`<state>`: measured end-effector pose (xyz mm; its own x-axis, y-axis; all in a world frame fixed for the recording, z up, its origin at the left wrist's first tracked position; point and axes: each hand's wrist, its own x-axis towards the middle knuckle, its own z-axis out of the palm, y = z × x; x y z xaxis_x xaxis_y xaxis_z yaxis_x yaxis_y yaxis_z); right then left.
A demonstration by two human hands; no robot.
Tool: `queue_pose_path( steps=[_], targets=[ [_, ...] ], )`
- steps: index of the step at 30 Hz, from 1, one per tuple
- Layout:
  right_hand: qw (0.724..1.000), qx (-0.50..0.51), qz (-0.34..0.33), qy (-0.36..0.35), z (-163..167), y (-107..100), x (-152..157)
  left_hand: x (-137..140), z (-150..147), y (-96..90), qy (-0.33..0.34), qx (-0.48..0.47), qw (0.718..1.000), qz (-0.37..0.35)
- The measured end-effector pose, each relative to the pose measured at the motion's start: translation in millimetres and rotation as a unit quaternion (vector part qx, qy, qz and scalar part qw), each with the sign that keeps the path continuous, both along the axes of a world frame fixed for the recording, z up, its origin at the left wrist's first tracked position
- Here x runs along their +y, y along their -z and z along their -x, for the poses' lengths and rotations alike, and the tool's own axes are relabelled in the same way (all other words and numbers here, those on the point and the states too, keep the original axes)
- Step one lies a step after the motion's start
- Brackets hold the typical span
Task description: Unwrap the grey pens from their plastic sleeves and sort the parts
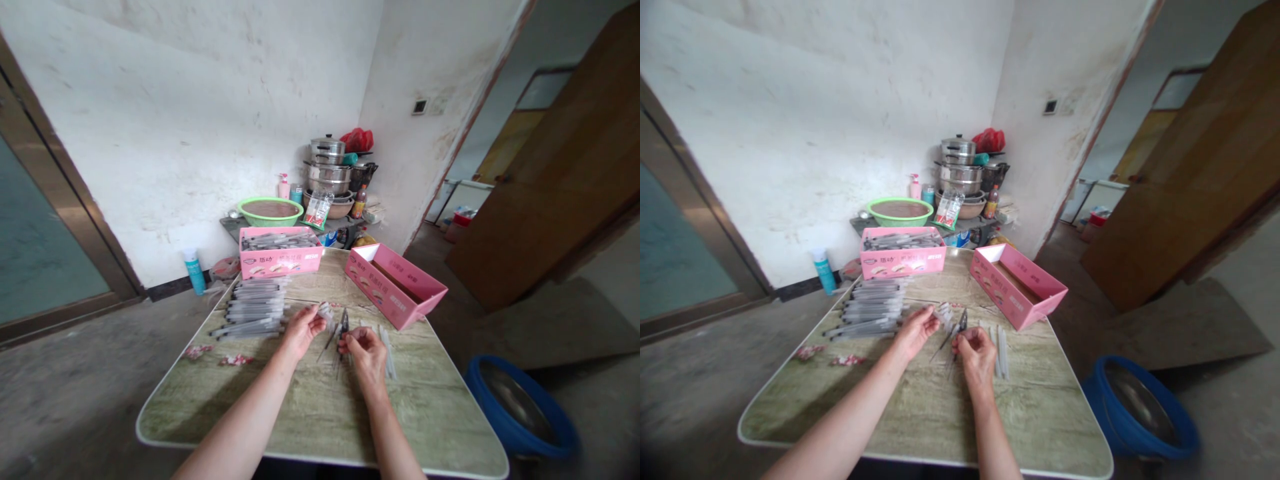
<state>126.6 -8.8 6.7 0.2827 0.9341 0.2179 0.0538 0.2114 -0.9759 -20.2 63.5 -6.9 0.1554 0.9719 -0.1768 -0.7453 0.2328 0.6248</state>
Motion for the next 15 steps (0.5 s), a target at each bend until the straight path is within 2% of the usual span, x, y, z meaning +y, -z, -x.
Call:
queue_pose_path(
  steps=[6,11,15],
  targets=[
    [0.999,0.036,0.023,-0.012,0.2,-2.1,-1.5,-3.7,-2.3,-2.1,0.023,0.045,0.998,-0.044],
    [0.998,0.034,0.014,-0.043,1.3,0.8,-1.6,-6.2,-4.4,-3.3,0.014,0.066,0.996,-0.065],
    [0.999,0.039,0.010,-0.035,1.3,5.0,0.1,-7.4,-5.7,-3.4,0.006,0.082,0.994,-0.067]
  ],
)
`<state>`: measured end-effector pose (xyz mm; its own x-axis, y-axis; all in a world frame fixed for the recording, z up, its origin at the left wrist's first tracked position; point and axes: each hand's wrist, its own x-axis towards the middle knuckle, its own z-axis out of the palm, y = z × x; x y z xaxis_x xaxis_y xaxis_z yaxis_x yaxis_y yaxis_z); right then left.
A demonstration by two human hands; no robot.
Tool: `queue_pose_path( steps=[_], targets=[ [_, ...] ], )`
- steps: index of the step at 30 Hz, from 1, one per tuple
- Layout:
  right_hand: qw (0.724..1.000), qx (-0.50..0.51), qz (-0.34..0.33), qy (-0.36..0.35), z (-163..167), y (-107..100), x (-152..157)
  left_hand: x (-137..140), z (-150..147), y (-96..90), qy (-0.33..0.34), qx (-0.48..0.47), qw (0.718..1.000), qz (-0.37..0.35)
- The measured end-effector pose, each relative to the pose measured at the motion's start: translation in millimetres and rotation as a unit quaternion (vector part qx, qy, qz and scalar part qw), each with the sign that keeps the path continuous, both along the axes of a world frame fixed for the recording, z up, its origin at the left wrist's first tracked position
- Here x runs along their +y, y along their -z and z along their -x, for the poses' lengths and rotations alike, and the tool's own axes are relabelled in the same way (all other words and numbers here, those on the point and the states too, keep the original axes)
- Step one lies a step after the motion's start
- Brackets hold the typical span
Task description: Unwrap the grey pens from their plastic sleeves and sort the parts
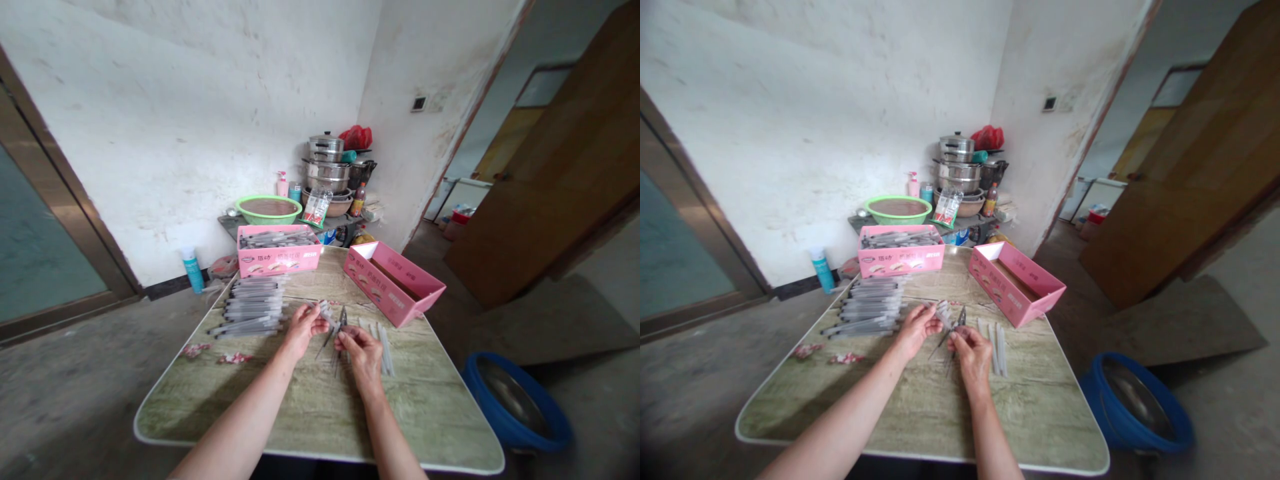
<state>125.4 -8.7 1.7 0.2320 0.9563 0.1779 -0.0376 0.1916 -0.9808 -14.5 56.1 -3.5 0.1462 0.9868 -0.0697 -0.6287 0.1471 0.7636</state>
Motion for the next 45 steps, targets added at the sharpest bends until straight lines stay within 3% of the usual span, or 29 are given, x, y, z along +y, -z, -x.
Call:
queue_pose_path(
  steps=[19,31,37,45],
  targets=[
    [0.999,-0.019,-0.029,0.018,-2.0,7.1,4.1,-1.4,-1.6,2.0,0.006,0.075,0.996,-0.041],
    [1.000,0.000,0.008,0.017,-2.1,4.3,1.2,-2.0,-0.9,-1.9,0.021,0.103,0.993,-0.058],
    [0.998,-0.042,0.036,0.007,-1.8,2.3,-0.4,-1.2,0.0,-1.9,0.025,0.097,0.993,-0.055],
    [0.998,-0.063,-0.005,0.014,-1.4,2.3,0.5,1.4,2.1,1.9,0.007,0.087,0.995,-0.047]
  ],
)
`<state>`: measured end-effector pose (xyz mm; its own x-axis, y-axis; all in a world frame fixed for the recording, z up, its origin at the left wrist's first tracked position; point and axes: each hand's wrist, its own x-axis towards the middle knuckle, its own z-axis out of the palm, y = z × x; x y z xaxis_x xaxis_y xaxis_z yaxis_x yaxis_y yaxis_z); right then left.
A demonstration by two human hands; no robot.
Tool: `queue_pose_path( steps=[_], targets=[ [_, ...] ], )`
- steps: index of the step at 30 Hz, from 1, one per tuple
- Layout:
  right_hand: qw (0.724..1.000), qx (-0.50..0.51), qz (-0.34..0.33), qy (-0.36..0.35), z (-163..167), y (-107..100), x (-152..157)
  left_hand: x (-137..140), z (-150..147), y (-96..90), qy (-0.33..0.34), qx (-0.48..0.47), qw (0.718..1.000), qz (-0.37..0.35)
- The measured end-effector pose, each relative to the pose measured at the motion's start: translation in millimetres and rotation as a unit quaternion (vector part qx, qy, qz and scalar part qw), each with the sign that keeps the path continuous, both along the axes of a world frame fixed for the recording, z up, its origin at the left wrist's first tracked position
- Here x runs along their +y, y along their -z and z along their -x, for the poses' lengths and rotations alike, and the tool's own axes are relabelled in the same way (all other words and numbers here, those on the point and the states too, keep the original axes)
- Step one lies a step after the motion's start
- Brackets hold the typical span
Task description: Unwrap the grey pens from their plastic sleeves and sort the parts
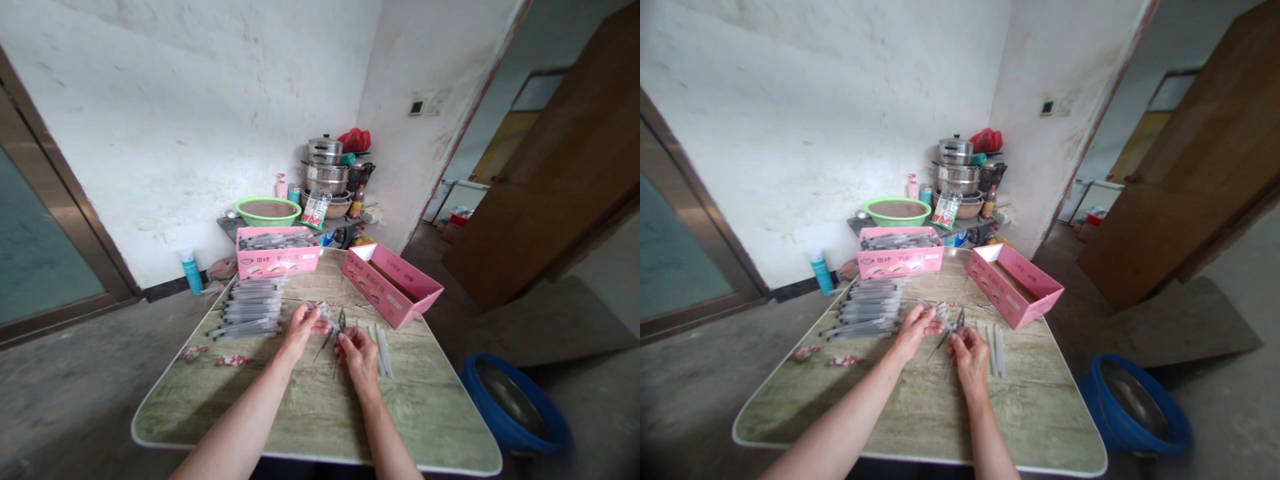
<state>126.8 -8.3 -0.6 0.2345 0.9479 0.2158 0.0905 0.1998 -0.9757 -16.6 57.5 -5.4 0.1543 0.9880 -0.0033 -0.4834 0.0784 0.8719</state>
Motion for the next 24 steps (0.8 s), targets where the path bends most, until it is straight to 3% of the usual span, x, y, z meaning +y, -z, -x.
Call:
queue_pose_path(
  steps=[7,24],
  targets=[
    [0.999,-0.045,0.028,0.003,-0.4,-1.9,-2.8,-1.9,-0.9,-2.7,0.002,-0.003,1.000,0.001],
    [0.999,-0.040,-0.001,0.002,0.3,-0.6,-1.7,-3.1,-1.2,-5.0,0.012,0.006,1.000,0.005]
  ],
)
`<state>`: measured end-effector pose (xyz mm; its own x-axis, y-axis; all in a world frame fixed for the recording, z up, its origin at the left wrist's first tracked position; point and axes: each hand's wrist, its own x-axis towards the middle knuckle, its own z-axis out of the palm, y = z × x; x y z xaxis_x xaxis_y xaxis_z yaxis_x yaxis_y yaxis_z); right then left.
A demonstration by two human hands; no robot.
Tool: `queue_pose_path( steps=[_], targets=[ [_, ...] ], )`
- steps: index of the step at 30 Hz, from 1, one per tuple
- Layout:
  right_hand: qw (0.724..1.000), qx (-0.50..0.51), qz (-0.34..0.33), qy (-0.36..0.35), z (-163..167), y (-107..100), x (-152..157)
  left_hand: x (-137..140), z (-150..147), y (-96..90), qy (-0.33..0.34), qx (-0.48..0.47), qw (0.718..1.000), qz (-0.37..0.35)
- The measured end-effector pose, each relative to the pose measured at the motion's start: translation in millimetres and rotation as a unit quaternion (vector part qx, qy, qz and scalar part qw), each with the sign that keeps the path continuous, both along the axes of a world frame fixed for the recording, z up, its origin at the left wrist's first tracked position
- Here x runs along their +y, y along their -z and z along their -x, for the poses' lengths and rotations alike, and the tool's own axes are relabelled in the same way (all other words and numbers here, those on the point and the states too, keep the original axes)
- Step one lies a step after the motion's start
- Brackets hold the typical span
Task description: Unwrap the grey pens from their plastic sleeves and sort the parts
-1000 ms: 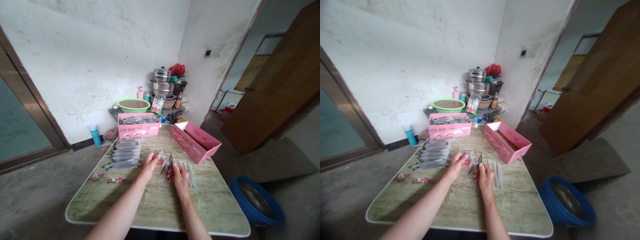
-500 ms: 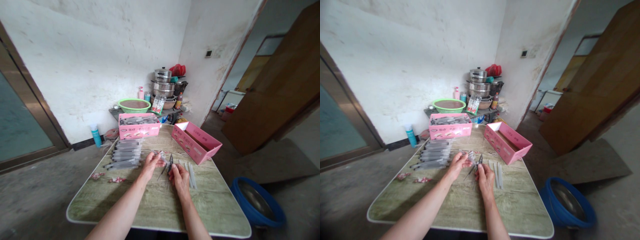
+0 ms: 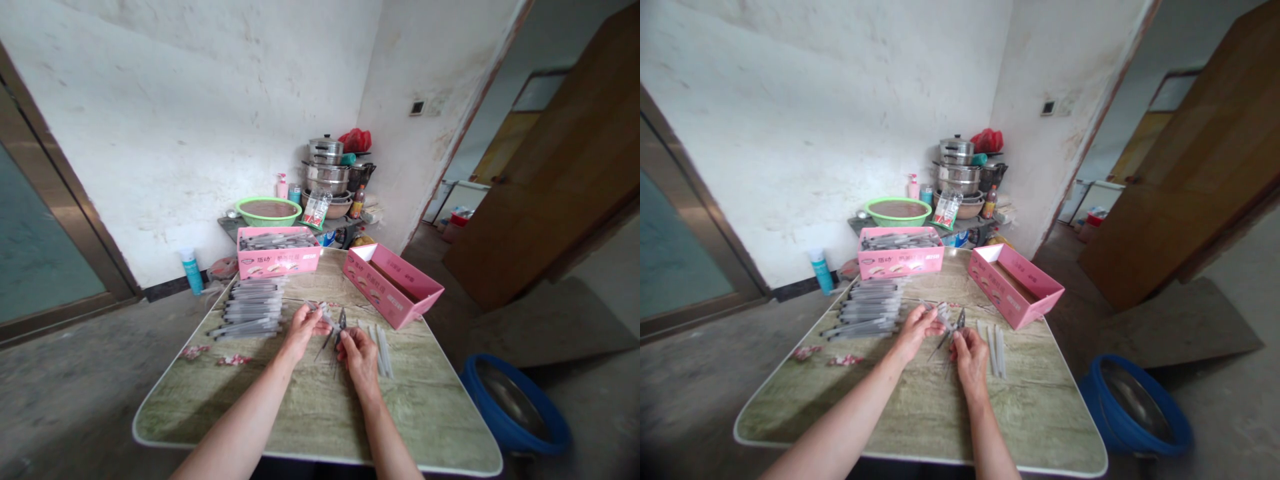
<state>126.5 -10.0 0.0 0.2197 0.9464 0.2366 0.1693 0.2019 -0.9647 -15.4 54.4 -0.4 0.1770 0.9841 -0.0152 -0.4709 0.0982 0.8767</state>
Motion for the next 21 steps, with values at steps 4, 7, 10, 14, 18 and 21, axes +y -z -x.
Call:
queue_pose_path(
  steps=[4,7,10,14,18,21],
  targets=[
    [1.000,-0.003,0.022,-0.003,0.0,-1.7,-1.0,-0.2,0.1,1.2,-0.003,0.006,1.000,-0.008],
    [1.000,0.014,0.013,-0.006,-0.2,-1.8,-0.8,0.2,0.4,1.7,-0.010,0.005,1.000,-0.006],
    [1.000,0.012,0.004,-0.014,-0.4,-0.3,-0.2,0.5,0.6,1.3,-0.004,0.006,1.000,-0.005],
    [1.000,-0.001,0.017,-0.015,-0.5,-0.1,-0.2,0.1,0.6,0.0,-0.002,0.007,1.000,-0.004],
    [1.000,0.014,0.012,-0.008,0.0,-2.8,-0.4,-0.4,0.5,-1.1,-0.008,0.005,1.000,0.000],
    [1.000,0.009,0.006,-0.010,0.4,-3.8,-0.5,-0.8,0.4,-1.7,-0.005,0.004,1.000,-0.002]
  ],
)
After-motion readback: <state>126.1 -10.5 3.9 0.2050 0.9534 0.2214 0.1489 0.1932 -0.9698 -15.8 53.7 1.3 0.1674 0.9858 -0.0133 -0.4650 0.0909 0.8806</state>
